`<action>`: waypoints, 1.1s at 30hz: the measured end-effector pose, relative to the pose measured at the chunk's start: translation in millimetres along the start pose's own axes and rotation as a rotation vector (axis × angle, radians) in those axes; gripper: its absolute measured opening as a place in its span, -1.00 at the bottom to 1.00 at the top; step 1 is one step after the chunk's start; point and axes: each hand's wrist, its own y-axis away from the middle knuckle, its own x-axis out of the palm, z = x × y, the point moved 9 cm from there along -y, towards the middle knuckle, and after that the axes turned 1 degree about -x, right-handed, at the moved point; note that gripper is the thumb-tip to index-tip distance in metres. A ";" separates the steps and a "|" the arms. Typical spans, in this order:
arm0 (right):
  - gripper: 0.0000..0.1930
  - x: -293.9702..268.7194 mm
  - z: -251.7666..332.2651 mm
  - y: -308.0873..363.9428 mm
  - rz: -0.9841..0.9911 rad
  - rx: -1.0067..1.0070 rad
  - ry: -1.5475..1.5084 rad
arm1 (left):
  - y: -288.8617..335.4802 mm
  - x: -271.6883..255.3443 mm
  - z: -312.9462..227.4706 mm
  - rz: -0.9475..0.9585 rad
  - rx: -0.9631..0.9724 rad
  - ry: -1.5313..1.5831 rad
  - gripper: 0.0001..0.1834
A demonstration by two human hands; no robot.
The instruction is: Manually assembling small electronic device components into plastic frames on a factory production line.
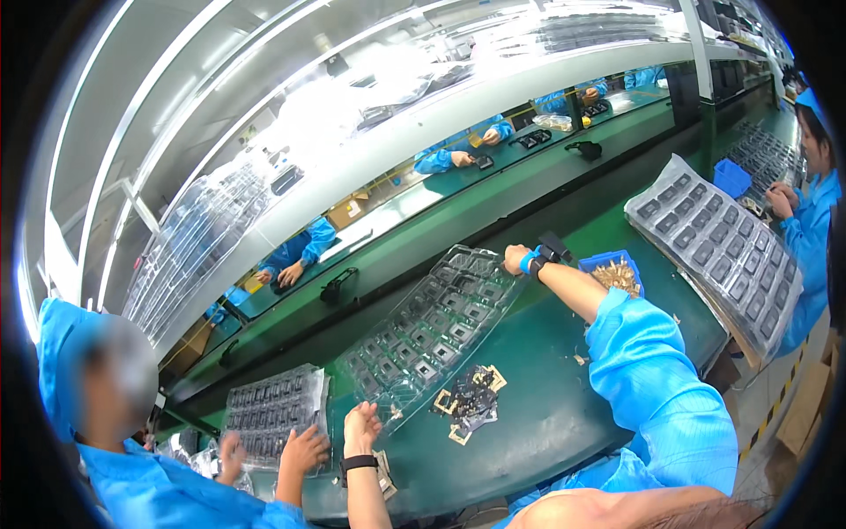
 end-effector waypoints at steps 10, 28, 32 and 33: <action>-0.75 -98.3 -4.4 81.0 -0.087 -0.157 0.015 | 120.2 26.8 -58.8 0.265 0.233 0.060 -0.71; -0.80 -428.0 -71.1 448.1 -0.458 -0.037 -0.151 | 400.8 102.0 -163.7 0.896 0.465 0.076 -0.49; -0.66 -511.4 -79.5 505.7 -0.360 0.203 0.335 | 434.2 110.9 -232.6 0.920 1.133 -0.263 -0.39; -0.66 -520.0 -75.0 503.6 -0.364 0.206 0.339 | 425.5 113.0 -245.3 1.141 0.777 0.063 -0.35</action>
